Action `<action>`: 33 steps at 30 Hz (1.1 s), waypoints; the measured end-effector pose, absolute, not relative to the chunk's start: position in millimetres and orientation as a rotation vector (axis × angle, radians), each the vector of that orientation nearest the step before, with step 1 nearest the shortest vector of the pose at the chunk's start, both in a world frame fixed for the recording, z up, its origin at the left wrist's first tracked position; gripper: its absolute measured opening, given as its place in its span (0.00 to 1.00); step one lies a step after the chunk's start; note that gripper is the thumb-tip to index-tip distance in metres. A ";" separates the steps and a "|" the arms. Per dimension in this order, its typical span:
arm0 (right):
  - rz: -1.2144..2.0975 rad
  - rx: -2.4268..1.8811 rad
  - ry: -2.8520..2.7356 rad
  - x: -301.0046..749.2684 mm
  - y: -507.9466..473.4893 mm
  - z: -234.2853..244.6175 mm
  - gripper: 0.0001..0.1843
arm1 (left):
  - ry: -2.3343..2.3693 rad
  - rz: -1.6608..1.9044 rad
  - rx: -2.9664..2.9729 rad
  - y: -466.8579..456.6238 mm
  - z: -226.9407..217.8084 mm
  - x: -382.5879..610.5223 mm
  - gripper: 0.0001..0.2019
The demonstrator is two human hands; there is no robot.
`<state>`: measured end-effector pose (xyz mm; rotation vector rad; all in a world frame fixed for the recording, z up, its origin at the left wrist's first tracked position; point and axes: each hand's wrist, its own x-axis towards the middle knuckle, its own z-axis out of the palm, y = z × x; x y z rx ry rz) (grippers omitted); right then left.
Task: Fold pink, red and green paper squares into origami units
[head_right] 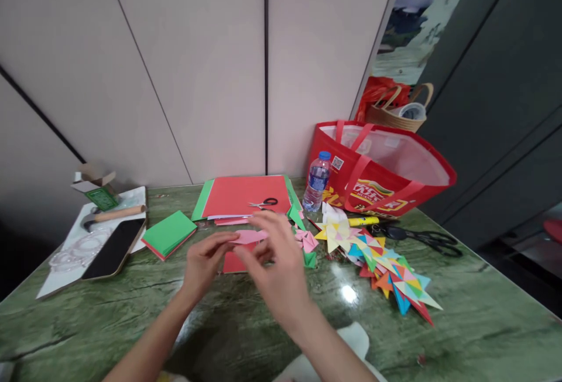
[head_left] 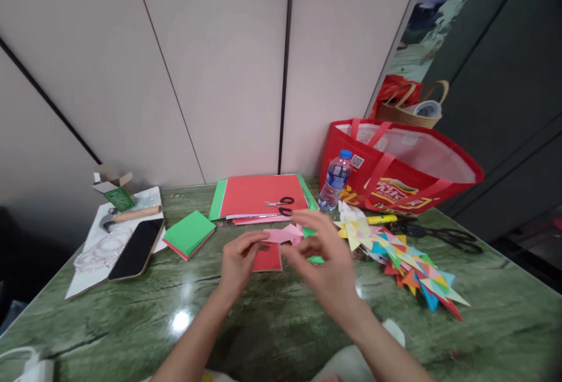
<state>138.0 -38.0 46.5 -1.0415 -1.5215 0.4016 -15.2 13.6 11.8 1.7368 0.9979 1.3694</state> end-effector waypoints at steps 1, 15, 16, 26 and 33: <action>0.442 -1.046 -1.564 134.6 -33.9 41.8 0.18 | 0.980 1.387 1.764 13.7 12.6 -16.4 0.08; 0.116 -0.899 -1.519 133.3 -6.5 -3.6 0.12 | 0.995 1.331 1.575 12.0 14.4 -14.2 0.18; 0.097 -0.895 -1.516 133.7 -6.6 -4.0 0.12 | 0.991 1.325 1.533 11.9 14.9 -14.0 0.19; 0.228 -0.875 -1.594 131.2 -5.0 -12.4 0.11 | 1.158 1.193 1.670 15.3 16.1 -15.2 0.06; 0.453 -1.035 -1.471 136.8 3.9 -16.0 0.04 | 1.202 1.187 1.588 24.2 8.7 -20.8 0.05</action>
